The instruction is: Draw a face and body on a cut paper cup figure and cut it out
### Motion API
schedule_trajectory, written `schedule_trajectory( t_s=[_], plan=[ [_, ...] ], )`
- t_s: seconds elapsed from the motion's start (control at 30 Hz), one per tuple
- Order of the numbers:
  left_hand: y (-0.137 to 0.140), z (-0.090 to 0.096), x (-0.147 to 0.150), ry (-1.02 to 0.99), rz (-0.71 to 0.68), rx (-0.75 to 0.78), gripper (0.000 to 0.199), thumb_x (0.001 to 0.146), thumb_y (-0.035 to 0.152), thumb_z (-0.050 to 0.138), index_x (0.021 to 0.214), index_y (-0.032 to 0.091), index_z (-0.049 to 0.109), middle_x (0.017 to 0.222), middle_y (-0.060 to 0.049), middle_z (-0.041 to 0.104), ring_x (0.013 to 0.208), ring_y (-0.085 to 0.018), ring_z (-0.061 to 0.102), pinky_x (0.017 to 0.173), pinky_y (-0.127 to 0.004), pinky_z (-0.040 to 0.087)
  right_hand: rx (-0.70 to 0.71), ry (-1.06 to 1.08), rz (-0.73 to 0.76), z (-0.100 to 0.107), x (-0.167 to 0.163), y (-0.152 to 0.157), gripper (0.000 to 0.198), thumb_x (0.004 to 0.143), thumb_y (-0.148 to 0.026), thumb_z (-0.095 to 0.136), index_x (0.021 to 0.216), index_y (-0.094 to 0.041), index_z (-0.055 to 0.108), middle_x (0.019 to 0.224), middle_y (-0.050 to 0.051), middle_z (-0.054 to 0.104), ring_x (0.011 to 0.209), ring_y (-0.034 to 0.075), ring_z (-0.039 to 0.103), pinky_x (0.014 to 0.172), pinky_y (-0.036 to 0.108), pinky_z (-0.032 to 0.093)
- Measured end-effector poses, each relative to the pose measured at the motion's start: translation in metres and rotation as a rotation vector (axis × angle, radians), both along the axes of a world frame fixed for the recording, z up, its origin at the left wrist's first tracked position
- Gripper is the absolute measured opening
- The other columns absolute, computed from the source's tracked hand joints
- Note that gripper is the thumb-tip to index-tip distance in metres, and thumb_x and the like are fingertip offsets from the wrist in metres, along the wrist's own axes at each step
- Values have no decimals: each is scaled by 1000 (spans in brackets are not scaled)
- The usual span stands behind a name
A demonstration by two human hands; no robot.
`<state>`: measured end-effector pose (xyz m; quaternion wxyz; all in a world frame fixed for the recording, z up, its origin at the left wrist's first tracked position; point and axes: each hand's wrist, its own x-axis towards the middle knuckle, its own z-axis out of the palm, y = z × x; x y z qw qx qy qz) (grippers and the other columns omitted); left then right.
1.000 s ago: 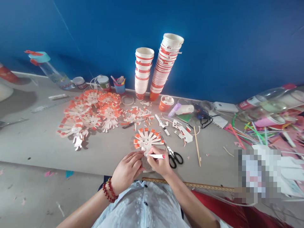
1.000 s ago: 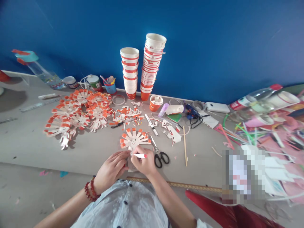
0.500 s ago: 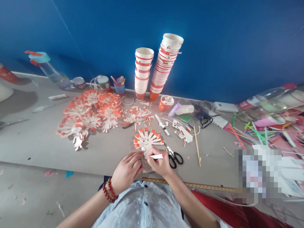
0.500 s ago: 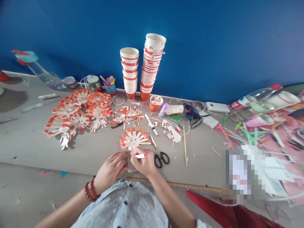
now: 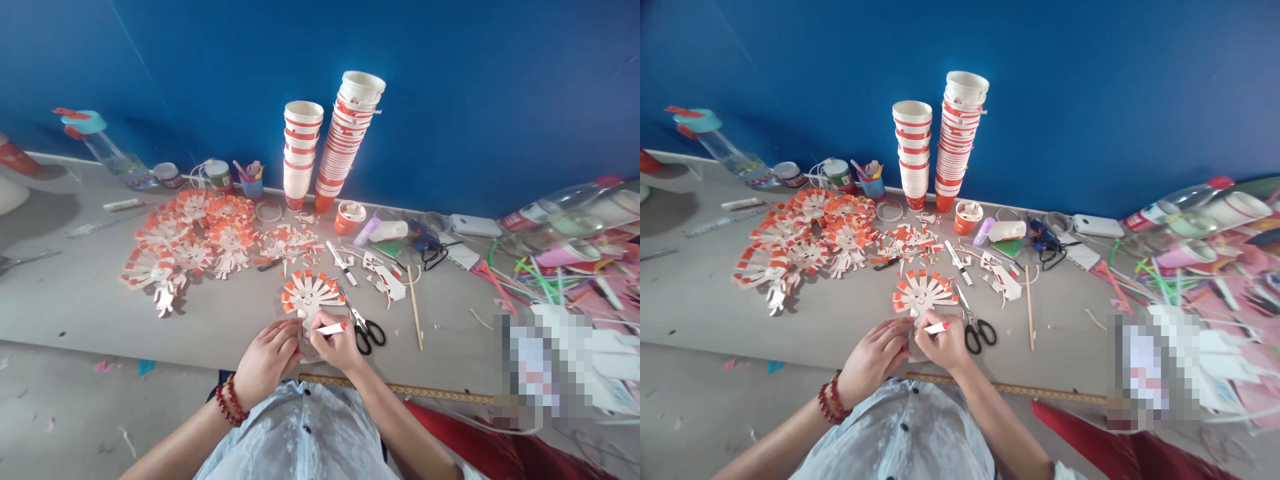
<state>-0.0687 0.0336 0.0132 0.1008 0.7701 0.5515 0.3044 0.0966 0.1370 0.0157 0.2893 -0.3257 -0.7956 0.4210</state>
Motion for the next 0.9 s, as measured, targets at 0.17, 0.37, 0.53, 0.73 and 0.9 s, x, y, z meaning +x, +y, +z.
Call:
schedule_trajectory(
  t_s=[0.17, 0.37, 0.53, 0.73, 0.9],
  plan=[
    [0, 0, 0, 8, -6, 7, 12, 99, 22, 52, 88, 18, 56, 121, -12, 69, 125, -26, 60, 105, -43, 52, -4, 6, 5, -1, 0, 0, 14, 78, -18, 53, 64, -21, 52, 51, -4, 51, 46, 10, 43, 49, 22, 33],
    [0, -1, 0, 8, -4, 18, 12, 99, 22, 53, 88, 18, 56, 120, -11, 69, 125, -25, 60, 105, -43, 52, -5, 1, 4, -2, 1, 0, 15, 78, -18, 54, 64, -20, 53, 52, -4, 52, 47, 10, 44, 49, 21, 33],
    [0, -1, 0, 4, -3, 19, 13, 99, 23, 53, 88, 18, 56, 120, -12, 69, 126, -26, 60, 105, -43, 52, -10, -4, -6, -2, 1, 0, 15, 78, -18, 52, 63, -21, 51, 51, -4, 51, 46, 10, 43, 48, 21, 32],
    [-1, -1, 0, 11, -1, 11, 12, 99, 23, 53, 88, 18, 57, 121, -12, 69, 125, -26, 61, 104, -43, 53, -11, -16, -16, -3, 1, 0, 16, 78, -18, 52, 63, -21, 49, 50, -5, 49, 46, 10, 41, 48, 22, 31],
    [-1, -2, 0, 7, -3, 4, 12, 99, 24, 53, 89, 19, 56, 123, -12, 68, 125, -26, 60, 105, -44, 52, -12, -2, -21, -3, 1, 0, 17, 78, -17, 52, 63, -21, 47, 51, -5, 48, 46, 10, 40, 48, 22, 31]
  ],
)
